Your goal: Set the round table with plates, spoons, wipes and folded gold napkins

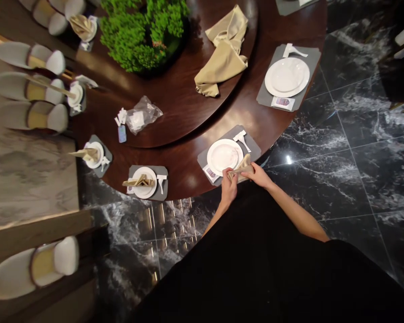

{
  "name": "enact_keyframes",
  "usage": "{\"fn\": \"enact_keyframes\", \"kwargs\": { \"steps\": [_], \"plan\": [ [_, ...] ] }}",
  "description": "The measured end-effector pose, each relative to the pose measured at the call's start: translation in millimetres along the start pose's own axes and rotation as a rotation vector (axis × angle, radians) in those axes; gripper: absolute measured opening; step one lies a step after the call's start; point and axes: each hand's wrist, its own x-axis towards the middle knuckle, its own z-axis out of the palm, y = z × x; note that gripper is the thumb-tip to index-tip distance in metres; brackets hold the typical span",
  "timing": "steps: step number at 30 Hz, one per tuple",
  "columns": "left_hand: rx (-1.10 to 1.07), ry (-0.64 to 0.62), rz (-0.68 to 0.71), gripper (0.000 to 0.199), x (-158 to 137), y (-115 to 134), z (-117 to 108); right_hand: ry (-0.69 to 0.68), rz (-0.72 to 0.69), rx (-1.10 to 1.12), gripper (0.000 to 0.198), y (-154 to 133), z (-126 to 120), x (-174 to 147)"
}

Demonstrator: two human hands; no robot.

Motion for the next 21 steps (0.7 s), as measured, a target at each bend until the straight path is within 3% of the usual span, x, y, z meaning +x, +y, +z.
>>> {"fn": "enact_keyframes", "kwargs": {
  "steps": [3,4,8,12,16,21],
  "plan": [
    [0.311,0.144,0.240,0.028,35.8,10.4,-14.6,-0.015,0.043,-0.002,0.058,-4.1,-16.0,37.7],
    [0.405,0.180,0.254,0.028,51.6,12.2,-19.6,-0.002,0.065,-0.013,0.054,-4.6,-25.0,48.0],
    [0.683,0.284,0.097,0.032,123.2,14.8,-31.4,0.043,0.154,-0.128,0.044,-5.0,-80.1,74.6],
    [0.775,0.280,-0.090,0.035,180.8,14.7,-22.6,0.116,0.286,-0.259,0.042,-9.6,-141.7,89.7],
    [0.776,0.297,-0.133,0.039,206.5,13.2,-1.5,0.175,0.367,-0.312,0.039,-21.8,-178.3,107.7],
    [0.720,0.353,-0.206,0.045,217.1,13.7,20.6,0.115,0.384,-0.334,0.037,-37.7,-192.5,140.9]
  ]
}}
